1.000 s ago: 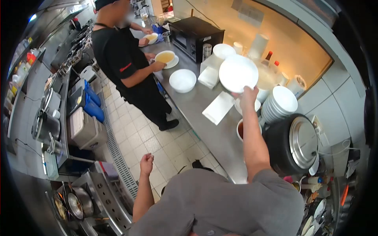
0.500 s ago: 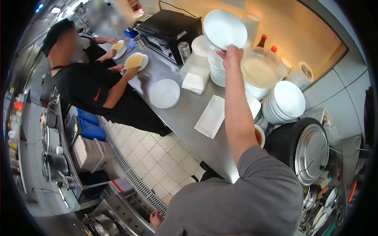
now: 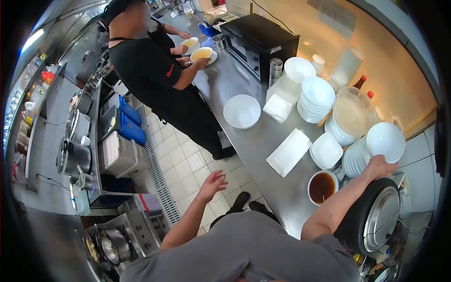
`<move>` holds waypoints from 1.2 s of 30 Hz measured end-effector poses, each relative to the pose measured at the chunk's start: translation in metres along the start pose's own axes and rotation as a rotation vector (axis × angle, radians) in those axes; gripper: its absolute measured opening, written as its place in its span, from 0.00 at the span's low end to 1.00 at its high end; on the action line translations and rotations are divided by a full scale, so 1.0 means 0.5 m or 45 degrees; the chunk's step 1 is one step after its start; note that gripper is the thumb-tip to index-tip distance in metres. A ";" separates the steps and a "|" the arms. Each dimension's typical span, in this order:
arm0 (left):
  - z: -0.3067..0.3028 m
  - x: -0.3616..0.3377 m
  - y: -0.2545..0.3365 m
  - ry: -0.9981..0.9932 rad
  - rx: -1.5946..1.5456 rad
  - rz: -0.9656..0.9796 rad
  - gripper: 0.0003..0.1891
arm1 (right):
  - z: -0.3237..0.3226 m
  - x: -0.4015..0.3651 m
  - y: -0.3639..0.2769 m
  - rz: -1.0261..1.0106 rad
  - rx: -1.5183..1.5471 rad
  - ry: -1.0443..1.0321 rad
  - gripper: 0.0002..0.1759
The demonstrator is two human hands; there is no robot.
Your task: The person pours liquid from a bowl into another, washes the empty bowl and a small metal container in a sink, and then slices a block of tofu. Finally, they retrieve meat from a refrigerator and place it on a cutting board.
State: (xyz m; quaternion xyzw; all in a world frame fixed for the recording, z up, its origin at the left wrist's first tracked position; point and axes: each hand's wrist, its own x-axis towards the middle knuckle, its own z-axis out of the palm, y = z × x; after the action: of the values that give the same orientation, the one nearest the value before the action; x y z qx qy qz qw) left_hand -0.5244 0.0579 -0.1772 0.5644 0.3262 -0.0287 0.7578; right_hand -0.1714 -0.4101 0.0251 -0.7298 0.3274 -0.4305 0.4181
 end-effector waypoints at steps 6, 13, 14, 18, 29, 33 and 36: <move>0.028 0.310 0.166 -0.076 -0.211 0.039 0.39 | -0.012 0.018 0.000 0.085 -0.385 -0.070 0.35; 0.068 0.528 0.250 0.156 -0.188 -0.077 0.29 | 0.017 0.095 0.039 0.324 -0.595 -0.128 0.28; 0.060 0.548 0.235 0.117 -0.189 -0.031 0.27 | 0.016 0.093 0.043 0.371 -0.575 -0.188 0.28; 0.047 0.584 0.182 0.014 -0.266 0.085 0.23 | -0.008 0.122 0.087 0.197 -0.289 -0.613 0.23; 0.002 0.073 0.200 -0.422 0.135 0.106 0.29 | -0.923 -0.313 0.304 -0.132 -0.431 -0.826 0.19; 0.183 -0.198 0.203 -0.691 0.311 0.122 0.29 | -1.386 -0.469 0.561 0.485 -0.755 -0.570 0.20; 0.381 -0.361 0.177 -0.994 0.435 -0.054 0.31 | -1.658 -0.549 0.647 0.743 -0.908 -0.445 0.20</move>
State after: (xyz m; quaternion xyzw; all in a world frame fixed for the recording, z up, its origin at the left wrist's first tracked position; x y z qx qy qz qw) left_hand -0.5418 -0.1353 0.0205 0.6218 0.0170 -0.3095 0.7192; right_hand -1.0714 -0.5936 -0.1290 -0.7666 0.5702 -0.0277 0.2940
